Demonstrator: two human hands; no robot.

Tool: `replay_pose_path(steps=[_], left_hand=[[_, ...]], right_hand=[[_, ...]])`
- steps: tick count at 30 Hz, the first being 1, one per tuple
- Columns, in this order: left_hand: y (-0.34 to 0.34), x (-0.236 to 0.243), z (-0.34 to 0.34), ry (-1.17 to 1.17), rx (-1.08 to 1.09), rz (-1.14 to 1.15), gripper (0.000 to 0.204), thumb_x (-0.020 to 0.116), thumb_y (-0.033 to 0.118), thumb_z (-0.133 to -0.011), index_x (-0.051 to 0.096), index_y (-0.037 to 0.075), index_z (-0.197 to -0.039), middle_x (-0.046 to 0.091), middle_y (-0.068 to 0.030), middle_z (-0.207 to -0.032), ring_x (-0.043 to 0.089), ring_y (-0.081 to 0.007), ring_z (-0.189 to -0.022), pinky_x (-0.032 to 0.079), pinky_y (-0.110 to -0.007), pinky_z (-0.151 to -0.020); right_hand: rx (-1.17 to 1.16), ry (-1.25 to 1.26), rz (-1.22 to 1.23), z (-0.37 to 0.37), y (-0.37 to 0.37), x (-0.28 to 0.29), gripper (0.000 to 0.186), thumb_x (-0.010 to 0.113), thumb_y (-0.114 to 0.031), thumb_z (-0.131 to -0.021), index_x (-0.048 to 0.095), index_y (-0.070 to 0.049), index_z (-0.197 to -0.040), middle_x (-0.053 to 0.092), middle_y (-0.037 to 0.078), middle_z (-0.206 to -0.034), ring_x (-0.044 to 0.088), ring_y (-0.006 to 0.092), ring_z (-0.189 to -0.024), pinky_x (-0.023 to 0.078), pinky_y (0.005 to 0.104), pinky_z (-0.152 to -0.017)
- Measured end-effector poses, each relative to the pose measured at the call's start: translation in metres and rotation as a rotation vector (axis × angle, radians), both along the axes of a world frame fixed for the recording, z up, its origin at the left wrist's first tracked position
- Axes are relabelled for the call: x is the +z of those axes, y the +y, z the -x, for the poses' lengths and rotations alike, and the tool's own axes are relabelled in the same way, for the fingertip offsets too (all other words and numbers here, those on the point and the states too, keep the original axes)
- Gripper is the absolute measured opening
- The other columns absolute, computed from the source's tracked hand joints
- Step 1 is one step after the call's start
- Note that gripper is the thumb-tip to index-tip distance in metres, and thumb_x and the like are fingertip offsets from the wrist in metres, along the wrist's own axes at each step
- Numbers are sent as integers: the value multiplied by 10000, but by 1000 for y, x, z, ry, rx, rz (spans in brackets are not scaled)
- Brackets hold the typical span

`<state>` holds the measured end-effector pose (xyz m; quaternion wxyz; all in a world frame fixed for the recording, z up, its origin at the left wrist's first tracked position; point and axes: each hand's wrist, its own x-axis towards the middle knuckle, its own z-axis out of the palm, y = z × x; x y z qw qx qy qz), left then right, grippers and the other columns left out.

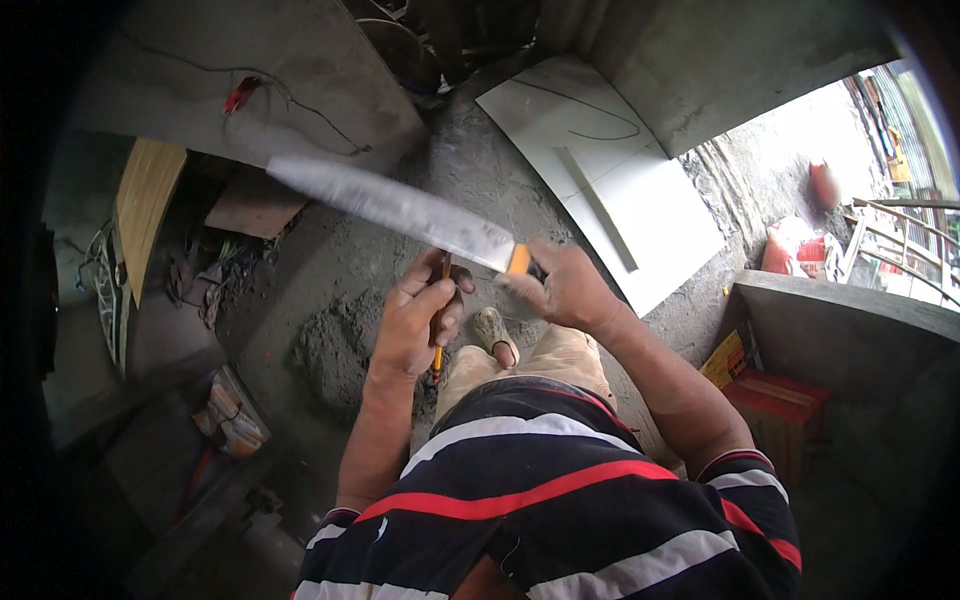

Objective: The person handles a knife, then measures a panel using a tape measure and marks it with a pencil. They position a straightedge across the panel and draw reference lines using the pencil.

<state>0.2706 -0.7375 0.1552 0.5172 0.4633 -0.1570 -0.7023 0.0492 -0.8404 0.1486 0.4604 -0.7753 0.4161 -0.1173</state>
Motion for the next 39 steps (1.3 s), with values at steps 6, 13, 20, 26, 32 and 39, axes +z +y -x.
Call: replay_pose_path(steps=[6,13,20,26,32,39], left_hand=[[-1,14,4,3,-55,70,829,698,41,-889,256,-50,-1585,454,-126,-1534,532,-53,-776,554,-215,-550],[3,12,5,-58,-25,34,837,730,67,-861,295,-46,-1567,456,-83,-1400,482,-121,-1021,487,-225,-560],[10,5,11,-83,-24,-55,778,677,43,-930,257,-45,-1579,389,-161,-1591,579,-206,-1259,613,-244,-516],[4,10,17,-101,2,-47,692,673,64,-948,341,-25,-1549,589,-179,-1349,667,-159,-1028,571,-233,-420],[9,5,22,-134,14,44,785,768,112,-890,375,-15,-1557,591,-35,-1329,482,-8,-790,370,-173,-578],[7,6,23,-129,-20,7,782,690,57,-923,272,-49,-1575,361,-140,-1622,567,-210,-1292,607,-229,-516]], right_hand=[[175,8,150,-2,9,-1,539,766,-520,-883,645,5,-902,607,206,-682,631,388,-619,486,429,-586],[244,43,203,-2,8,-2,551,743,-551,-882,633,-11,-880,615,214,-672,638,434,-636,496,467,-589],[227,119,145,0,13,-3,559,730,-559,-888,638,-8,-895,621,223,-695,644,442,-661,499,467,-602],[162,58,193,4,16,-17,547,734,-542,-892,642,-3,-908,619,224,-702,642,443,-658,497,466,-604],[249,32,119,6,13,-9,579,715,-574,-888,615,-5,-912,645,238,-719,663,461,-700,511,504,-623],[222,58,199,11,13,-15,568,727,-569,-886,662,-6,-928,610,208,-658,637,432,-628,498,466,-587]])
